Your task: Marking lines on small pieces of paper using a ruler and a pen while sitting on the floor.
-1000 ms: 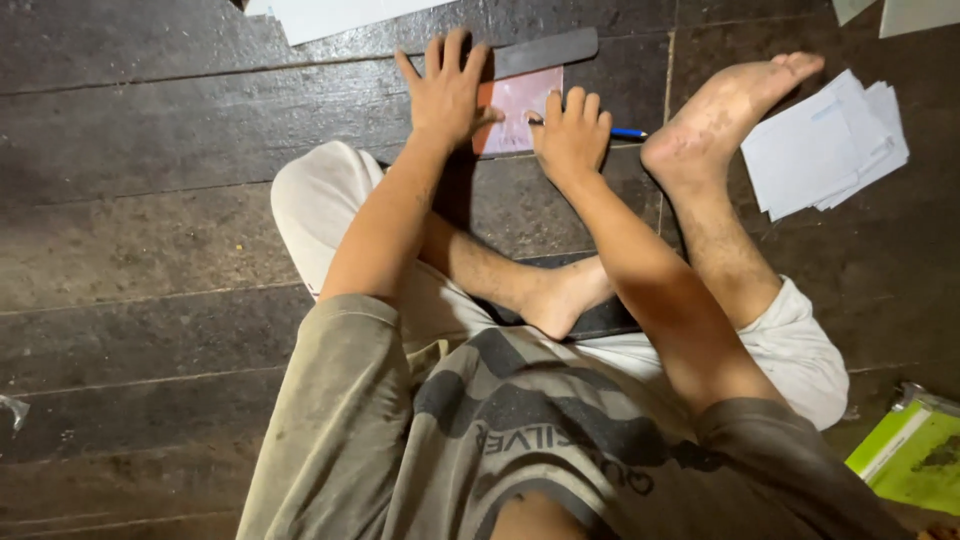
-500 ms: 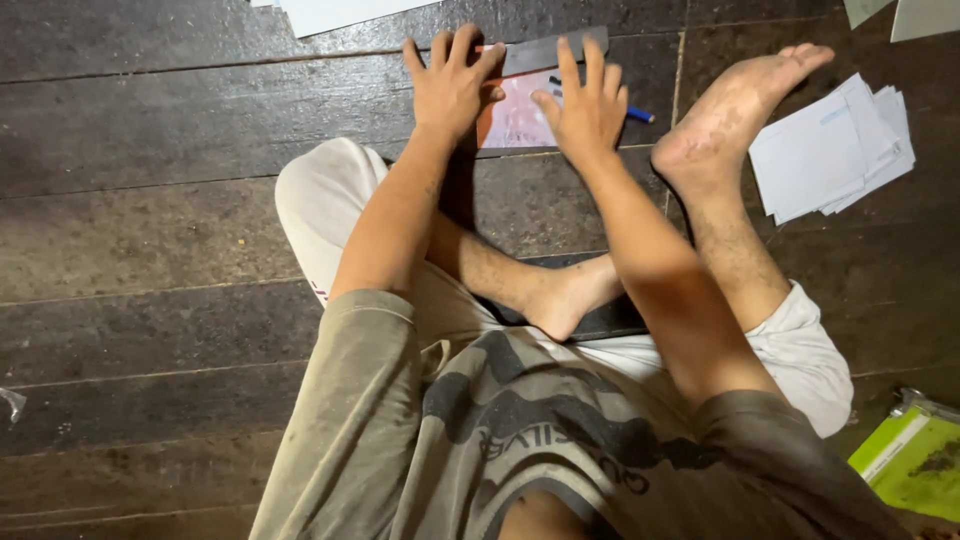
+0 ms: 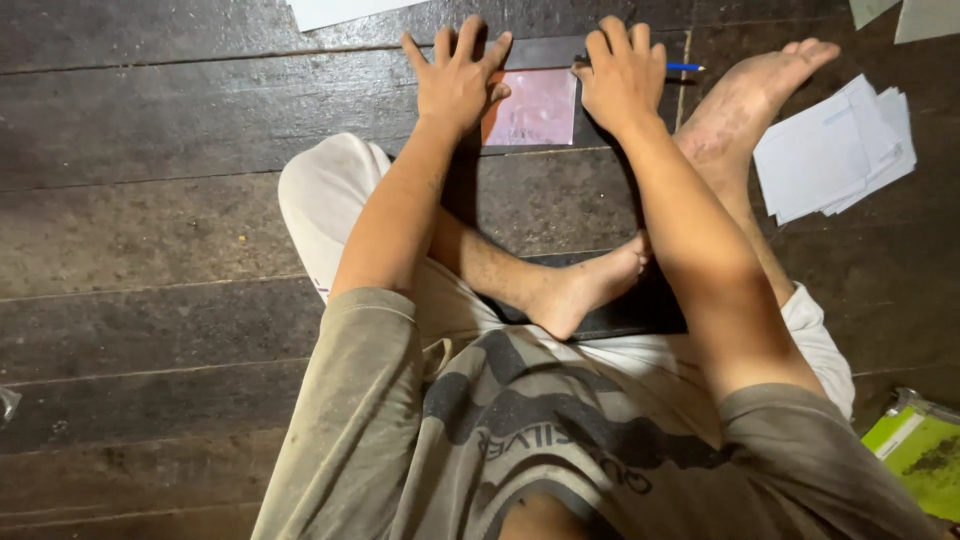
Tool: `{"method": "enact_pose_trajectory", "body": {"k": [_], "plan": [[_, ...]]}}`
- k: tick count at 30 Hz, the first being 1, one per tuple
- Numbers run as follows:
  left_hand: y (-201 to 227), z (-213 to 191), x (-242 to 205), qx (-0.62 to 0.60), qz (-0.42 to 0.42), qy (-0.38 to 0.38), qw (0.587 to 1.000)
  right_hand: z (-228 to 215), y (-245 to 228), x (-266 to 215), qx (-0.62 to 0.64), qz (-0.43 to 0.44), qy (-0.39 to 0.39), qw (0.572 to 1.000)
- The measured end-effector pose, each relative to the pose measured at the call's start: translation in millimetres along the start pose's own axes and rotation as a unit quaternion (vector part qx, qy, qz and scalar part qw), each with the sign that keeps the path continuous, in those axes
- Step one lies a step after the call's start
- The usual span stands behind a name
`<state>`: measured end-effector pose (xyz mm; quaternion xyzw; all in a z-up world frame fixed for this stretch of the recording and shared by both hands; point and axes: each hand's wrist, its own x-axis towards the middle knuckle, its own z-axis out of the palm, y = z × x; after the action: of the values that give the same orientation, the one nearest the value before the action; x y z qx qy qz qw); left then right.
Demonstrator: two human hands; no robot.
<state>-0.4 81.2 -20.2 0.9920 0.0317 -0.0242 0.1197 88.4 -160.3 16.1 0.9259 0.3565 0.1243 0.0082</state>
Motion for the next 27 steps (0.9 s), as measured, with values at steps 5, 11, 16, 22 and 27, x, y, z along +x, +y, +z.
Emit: {"method": "enact_pose_trajectory", "body": {"k": [5, 11, 16, 22, 27], "plan": [[-2, -4, -2, 0.007, 0.021, 0.061, 0.998, 3, 3, -4, -0.004, -0.019, 0.022, 1.0], [-4, -4, -2, 0.008, 0.03, 0.079, 0.996, -37, -46, -43, 0.103, -0.02, -0.142, 0.984], [-6, -13, -6, -0.017, 0.044, 0.042, 0.998, -29, -32, -42, 0.052, -0.045, -0.022, 0.997], [-9, -18, -11, -0.021, 0.048, 0.051, 0.997, -14, -33, -43, 0.071, -0.015, 0.009, 0.997], [-6, -14, -4, -0.018, 0.051, 0.05, 0.997, -3, -30, -47, 0.065, 0.017, 0.028, 0.997]]}}
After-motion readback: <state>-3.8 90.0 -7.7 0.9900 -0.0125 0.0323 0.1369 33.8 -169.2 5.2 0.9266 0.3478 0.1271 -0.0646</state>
